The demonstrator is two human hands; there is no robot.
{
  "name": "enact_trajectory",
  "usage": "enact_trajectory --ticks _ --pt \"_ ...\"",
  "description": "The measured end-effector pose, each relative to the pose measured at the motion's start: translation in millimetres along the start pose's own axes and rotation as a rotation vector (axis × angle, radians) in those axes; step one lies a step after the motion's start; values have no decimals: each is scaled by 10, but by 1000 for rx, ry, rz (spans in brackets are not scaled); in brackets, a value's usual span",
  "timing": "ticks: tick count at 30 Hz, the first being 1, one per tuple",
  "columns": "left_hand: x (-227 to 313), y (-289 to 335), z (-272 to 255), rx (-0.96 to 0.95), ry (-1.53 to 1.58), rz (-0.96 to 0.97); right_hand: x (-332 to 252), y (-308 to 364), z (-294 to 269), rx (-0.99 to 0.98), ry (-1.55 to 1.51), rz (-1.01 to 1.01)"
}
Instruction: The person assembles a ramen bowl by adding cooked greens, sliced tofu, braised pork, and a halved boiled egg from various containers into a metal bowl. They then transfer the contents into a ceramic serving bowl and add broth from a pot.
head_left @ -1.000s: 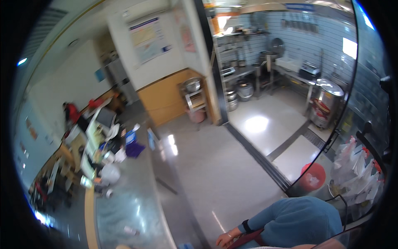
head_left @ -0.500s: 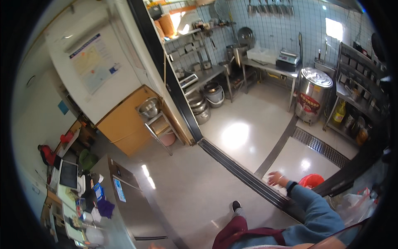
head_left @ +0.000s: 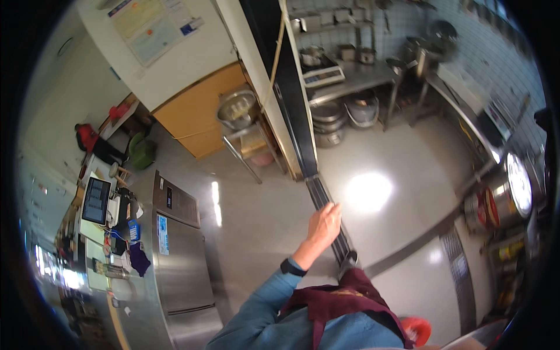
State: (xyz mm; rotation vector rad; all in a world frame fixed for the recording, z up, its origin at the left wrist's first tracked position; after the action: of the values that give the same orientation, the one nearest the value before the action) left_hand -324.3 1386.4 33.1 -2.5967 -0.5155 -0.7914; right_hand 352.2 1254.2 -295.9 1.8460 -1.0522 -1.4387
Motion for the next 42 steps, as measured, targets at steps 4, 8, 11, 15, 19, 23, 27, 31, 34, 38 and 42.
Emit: enact_trajectory --ticks 4,8,11,15,19,23,27,31,34,38,42 --pt "-282 -589 298 -58 -22 -156 -1197 -704 484 -110 27 -81" --pt "-782 -1028 354 74 -66 -300 -4031 -1525 1463 -119 71 -315" --pt "-1270 -1465 311 203 -32 -420 -6659 -1564 2530 -267 97 -733" --pt "-1550 -2461 310 447 -80 -382 -9598 -541 4017 -404 64 -1201" --pt "-1396 -3860 458 478 -126 -443 -11883 777 5377 -499 80 -1571" --pt "-1071 -5090 406 513 -48 -284 -13694 2012 6466 -911 -71 -2022" --pt "-1321 -5845 681 291 -155 -490 -15325 3154 7389 -217 303 -2451" --pt "-1541 -6083 973 360 -232 -687 -16419 4219 8182 204 124 -2773" --pt "-1576 -6195 1111 424 -276 -858 -17112 4684 8724 272 113 -2729" --pt "-1524 -6297 1183 489 -304 -1037 -17792 4905 9219 296 202 -2719" --pt "-1431 -6416 1266 543 -328 -1167 -18294 5003 9497 267 331 -2736"
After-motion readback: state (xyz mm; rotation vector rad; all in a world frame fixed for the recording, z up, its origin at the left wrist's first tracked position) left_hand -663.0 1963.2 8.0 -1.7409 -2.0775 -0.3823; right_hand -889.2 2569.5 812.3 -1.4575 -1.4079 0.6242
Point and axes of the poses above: each hand's wrist, its own y-axis away from the middle knuckle, its own z-axis out of the palm, x = y × z, the point moved 5 cm from there along -y, towards the middle knuckle, and after that the axes turned 9 degrees about -z, right-handed, at the moved point
